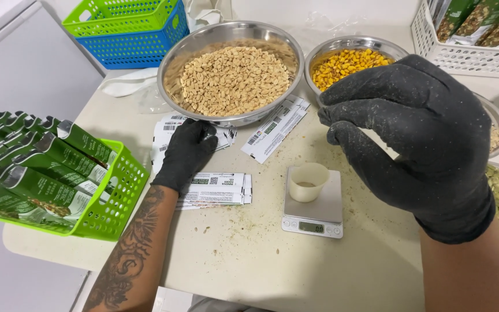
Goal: The person is performing quality control by weighing the contents of small nut packets on a digital scale.
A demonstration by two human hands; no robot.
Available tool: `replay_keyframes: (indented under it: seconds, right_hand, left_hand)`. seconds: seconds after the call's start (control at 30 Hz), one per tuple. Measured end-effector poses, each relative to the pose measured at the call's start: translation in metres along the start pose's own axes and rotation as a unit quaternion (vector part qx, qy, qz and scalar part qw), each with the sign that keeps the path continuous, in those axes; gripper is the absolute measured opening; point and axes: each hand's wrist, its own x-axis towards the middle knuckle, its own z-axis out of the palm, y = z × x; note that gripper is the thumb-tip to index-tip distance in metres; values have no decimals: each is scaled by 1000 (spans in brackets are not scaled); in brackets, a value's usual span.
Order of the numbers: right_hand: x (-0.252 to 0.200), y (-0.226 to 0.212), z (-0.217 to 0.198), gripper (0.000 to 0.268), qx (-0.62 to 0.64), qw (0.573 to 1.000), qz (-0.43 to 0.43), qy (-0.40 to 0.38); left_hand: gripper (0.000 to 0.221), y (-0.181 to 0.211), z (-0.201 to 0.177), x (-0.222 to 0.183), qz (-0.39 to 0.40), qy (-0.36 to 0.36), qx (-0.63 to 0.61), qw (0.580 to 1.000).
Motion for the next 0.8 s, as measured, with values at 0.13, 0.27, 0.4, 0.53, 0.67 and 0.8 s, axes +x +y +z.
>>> replay_keyframes:
  seconds: [0.13, 0.27, 0.4, 0.53, 0.67, 0.8]
  right_hand:
    - [3, -1, -1, 14, -15, 1000, -6, -11]
    - [2, -1, -1, 14, -14, 1000, -11, -9]
    - [5, -2, 0, 11, -3, 1000, 5, -4]
    - [9, 0, 5, 19, 18, 1000, -11, 1]
    - [6, 4, 28, 13, 28, 1000, 8, 5]
    - [-5, 1, 62, 29, 41, 992, 106, -46]
  left_hand:
    - [18, -5, 6, -11, 119, 59, 158, 979]
    - [19, -12, 12, -7, 161, 72, 266, 948]
    - [17, -11, 15, -7, 201, 108, 314, 922]
    - [20, 9, 6, -13, 146, 95, 303, 937]
    - [20, 73, -30, -41, 207, 84, 306, 926]
    - [7, 148, -61, -65, 289, 183, 106, 934]
